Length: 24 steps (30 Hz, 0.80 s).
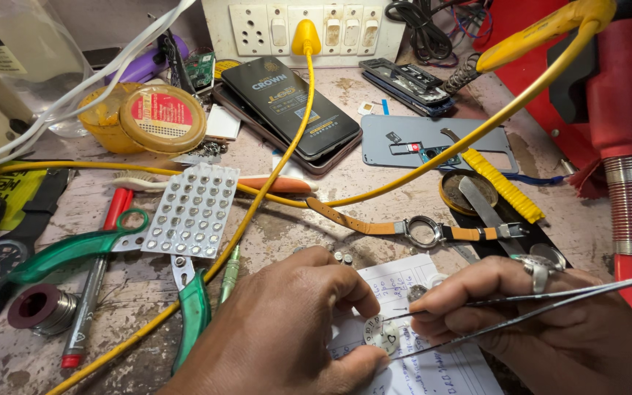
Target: The person repairs a wristwatch at a cluttered workbench. They use tweezers to lift the watch movement from its case, hold and turn small watch parts, and pick at and reposition components of the movement on a paper sheet while the watch case and strap lie on the bench.
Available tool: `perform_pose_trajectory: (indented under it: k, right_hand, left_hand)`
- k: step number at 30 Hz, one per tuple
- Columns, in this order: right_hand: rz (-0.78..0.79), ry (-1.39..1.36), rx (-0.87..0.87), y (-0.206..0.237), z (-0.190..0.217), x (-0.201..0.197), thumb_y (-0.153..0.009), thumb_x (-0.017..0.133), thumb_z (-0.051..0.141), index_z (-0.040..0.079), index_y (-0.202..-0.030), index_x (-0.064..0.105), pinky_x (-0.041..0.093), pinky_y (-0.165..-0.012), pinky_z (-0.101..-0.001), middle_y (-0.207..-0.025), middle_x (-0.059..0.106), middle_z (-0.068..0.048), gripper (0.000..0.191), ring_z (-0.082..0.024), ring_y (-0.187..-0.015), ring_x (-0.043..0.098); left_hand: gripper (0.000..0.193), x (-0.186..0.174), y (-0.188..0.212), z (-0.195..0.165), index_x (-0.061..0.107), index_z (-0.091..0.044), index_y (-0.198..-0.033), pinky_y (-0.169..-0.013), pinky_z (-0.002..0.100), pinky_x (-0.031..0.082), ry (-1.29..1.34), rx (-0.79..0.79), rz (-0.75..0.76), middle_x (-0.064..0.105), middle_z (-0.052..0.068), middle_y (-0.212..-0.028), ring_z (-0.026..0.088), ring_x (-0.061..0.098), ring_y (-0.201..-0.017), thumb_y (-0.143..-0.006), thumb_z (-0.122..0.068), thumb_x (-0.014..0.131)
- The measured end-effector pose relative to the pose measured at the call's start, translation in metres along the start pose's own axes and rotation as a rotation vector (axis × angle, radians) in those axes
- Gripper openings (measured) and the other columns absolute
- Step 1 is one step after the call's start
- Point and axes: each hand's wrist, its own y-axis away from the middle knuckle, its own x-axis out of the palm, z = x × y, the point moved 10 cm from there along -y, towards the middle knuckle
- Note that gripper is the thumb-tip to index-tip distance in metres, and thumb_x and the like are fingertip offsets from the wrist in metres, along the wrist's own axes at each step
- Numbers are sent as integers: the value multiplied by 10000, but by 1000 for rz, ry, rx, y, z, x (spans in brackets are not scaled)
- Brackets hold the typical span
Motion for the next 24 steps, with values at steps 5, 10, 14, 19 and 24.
perform_pose_trajectory:
  k: [5, 10, 14, 19, 24]
  right_hand:
    - [17, 20, -7, 2, 0, 2, -966, 544, -101, -40, -1174, 703, 586, -947, -353, -1144, 687, -153, 269, -224, -1087, 703]
    - [48, -5, 7, 1, -1, 4, -974, 533, -88, -42, -1190, 695, 581, -953, -356, -1148, 678, -155, 274, -228, -1090, 694]
    - [69, -36, 0, 2, 0, 6, -983, 521, -74, -50, -1207, 680, 607, -982, -348, -1162, 664, -158, 276, -229, -1099, 685]
    - [72, -37, 1, 2, -1, 7, -992, 533, -74, -58, -1214, 676, 580, -980, -353, -1167, 655, -160, 265, -232, -1106, 680]
    - [74, -82, 7, 2, -3, 7, -983, 538, -87, -68, -1210, 669, 560, -978, -367, -1174, 647, -166, 263, -242, -1113, 675]
  left_hand:
    - [352, 0, 0, 0, 784, -185, -983, -806, 373, 582, 1, 1, -1, 706, 42, -1008, 201, 756, -928, -694, -369, 864]
    - [346, 0, -1, 0, 785, -184, -981, -810, 372, 584, 5, -1, -3, 712, 40, -1002, 196, 760, -927, -695, -365, 860]
    - [343, 1, 0, 1, 784, -183, -979, -812, 372, 584, 6, -5, -2, 712, 38, -1002, 193, 760, -926, -698, -366, 859]
    - [342, 1, 0, 0, 784, -180, -979, -811, 374, 579, -1, 19, -13, 711, 39, -999, 195, 758, -926, -705, -368, 866]
    - [338, 1, 0, 0, 782, -179, -973, -803, 366, 585, 15, 23, -15, 710, 36, -992, 189, 762, -915, -703, -367, 860]
